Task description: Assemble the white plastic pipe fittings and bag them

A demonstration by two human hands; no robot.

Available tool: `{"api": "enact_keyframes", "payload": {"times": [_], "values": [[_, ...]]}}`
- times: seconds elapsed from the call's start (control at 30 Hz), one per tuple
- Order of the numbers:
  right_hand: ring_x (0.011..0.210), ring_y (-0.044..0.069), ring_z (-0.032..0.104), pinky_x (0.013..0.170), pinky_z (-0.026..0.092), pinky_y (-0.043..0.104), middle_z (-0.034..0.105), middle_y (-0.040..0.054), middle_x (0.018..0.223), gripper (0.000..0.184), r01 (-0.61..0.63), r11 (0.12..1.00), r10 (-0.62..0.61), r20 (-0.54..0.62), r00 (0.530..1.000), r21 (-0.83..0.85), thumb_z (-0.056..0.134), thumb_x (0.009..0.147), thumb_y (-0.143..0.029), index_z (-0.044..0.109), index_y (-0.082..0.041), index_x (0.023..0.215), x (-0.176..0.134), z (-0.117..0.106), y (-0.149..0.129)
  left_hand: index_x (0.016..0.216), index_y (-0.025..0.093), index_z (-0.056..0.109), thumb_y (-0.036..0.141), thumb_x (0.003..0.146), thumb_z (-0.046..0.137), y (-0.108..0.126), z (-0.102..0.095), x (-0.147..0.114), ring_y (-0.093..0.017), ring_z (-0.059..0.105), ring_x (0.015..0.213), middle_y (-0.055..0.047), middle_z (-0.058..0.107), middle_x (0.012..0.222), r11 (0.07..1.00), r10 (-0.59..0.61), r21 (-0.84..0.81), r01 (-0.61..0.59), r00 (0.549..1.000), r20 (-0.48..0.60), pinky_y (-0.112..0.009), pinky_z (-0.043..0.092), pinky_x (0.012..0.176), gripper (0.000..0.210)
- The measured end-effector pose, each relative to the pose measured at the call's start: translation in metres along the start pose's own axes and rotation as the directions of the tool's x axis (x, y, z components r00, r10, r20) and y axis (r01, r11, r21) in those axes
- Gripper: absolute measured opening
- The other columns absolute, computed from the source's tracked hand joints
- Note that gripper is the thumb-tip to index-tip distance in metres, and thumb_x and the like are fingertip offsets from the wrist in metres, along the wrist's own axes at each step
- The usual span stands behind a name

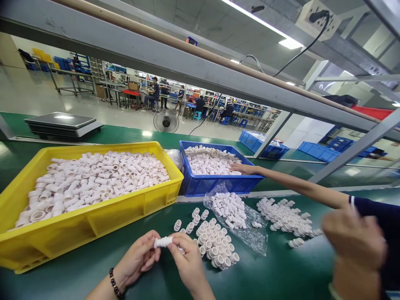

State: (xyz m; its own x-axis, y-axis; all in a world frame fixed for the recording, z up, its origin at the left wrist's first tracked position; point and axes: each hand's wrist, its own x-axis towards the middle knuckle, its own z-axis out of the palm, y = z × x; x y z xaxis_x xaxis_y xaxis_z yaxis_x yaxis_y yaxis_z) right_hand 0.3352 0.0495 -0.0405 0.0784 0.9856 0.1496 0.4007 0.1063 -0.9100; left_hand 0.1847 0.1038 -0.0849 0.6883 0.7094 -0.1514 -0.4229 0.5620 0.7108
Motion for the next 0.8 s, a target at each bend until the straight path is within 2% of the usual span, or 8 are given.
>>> {"api": "enact_keyframes", "payload": {"times": [0.1, 0.4, 0.5, 0.53, 0.6, 0.67, 0.8], "values": [[0.082, 0.017, 0.057, 0.073, 0.044, 0.027, 0.063, 0.0053, 0.088, 0.013, 0.066, 0.997, -0.066, 0.016, 0.998, -0.041, 0.053, 0.079, -0.022, 0.066, -0.021, 0.078, 0.000, 0.001, -0.002, 0.078, 0.017, 0.044, 0.034, 0.084, 0.040, 0.000, 0.000, -0.001, -0.002, 0.027, 0.028, 0.000, 0.057, 0.050, 1.000, -0.016, 0.019, 0.016, 1.000, 0.021, -0.017, 0.009, 0.030, 0.018], [0.078, 0.015, 0.058, 0.070, 0.043, 0.024, 0.063, 0.0039, 0.084, 0.014, 0.134, 0.985, -0.129, 0.054, 0.990, -0.107, 0.051, 0.079, -0.017, 0.064, -0.019, 0.076, -0.002, 0.009, -0.004, 0.074, 0.019, 0.040, 0.036, 0.083, 0.042, -0.004, -0.004, -0.004, -0.002, 0.023, 0.028, 0.002, 0.055, 0.047, 0.998, -0.064, 0.028, 0.062, 0.996, 0.056, -0.016, 0.009, 0.030, 0.019], [0.076, 0.015, 0.058, 0.069, 0.043, 0.024, 0.062, 0.0033, 0.083, 0.011, 0.087, 0.989, -0.084, 0.022, 0.996, -0.120, 0.050, 0.080, -0.019, 0.061, -0.019, 0.077, -0.003, 0.008, -0.004, 0.074, 0.020, 0.040, 0.036, 0.083, 0.041, -0.004, -0.002, -0.005, -0.002, 0.024, 0.028, 0.002, 0.056, 0.048, 0.997, -0.072, 0.043, 0.069, 0.995, 0.069, -0.016, 0.008, 0.030, 0.019], [0.075, 0.015, 0.058, 0.069, 0.043, 0.024, 0.062, 0.0030, 0.083, 0.009, 0.056, 0.992, -0.056, 0.003, 0.998, -0.115, 0.050, 0.080, -0.020, 0.059, -0.019, 0.083, -0.004, 0.006, -0.003, 0.075, 0.019, 0.040, 0.037, 0.083, 0.041, -0.003, 0.000, -0.005, -0.002, 0.025, 0.028, 0.001, 0.057, 0.049, 0.996, -0.070, 0.052, 0.067, 0.995, 0.073, -0.017, 0.008, 0.030, 0.019], [0.076, 0.015, 0.058, 0.071, 0.043, 0.025, 0.063, 0.0026, 0.085, 0.019, 0.005, 0.995, -0.007, -0.018, 1.000, -0.103, 0.051, 0.079, -0.022, 0.054, -0.020, 0.098, -0.004, 0.000, -0.002, 0.081, 0.019, 0.042, 0.038, 0.084, 0.039, -0.003, 0.001, -0.005, -0.002, 0.027, 0.028, 0.000, 0.058, 0.051, 0.996, -0.064, 0.071, 0.059, 0.995, 0.076, -0.017, 0.009, 0.030, 0.020], [0.081, 0.016, 0.058, 0.074, 0.042, 0.026, 0.063, 0.0031, 0.090, 0.026, -0.007, 0.990, 0.006, -0.002, 1.000, -0.139, 0.053, 0.078, -0.024, 0.052, -0.021, 0.103, -0.005, -0.009, -0.004, 0.088, 0.018, 0.044, 0.041, 0.084, 0.036, -0.002, 0.002, -0.004, -0.003, 0.029, 0.029, -0.001, 0.058, 0.052, 0.996, -0.047, 0.083, 0.043, 0.998, 0.048, -0.018, 0.009, 0.031, 0.024], [0.078, 0.016, 0.057, 0.071, 0.041, 0.025, 0.064, 0.0016, 0.085, 0.012, 0.013, 0.933, 0.019, 0.084, 0.996, -0.360, 0.053, 0.076, -0.024, 0.060, -0.022, 0.085, -0.006, -0.032, -0.015, 0.091, 0.018, 0.046, 0.044, 0.084, 0.034, 0.000, -0.003, 0.003, -0.003, 0.028, 0.031, 0.002, 0.054, 0.051, 0.999, 0.017, 0.033, -0.015, 0.996, -0.089, -0.018, 0.010, 0.032, 0.030]]}}
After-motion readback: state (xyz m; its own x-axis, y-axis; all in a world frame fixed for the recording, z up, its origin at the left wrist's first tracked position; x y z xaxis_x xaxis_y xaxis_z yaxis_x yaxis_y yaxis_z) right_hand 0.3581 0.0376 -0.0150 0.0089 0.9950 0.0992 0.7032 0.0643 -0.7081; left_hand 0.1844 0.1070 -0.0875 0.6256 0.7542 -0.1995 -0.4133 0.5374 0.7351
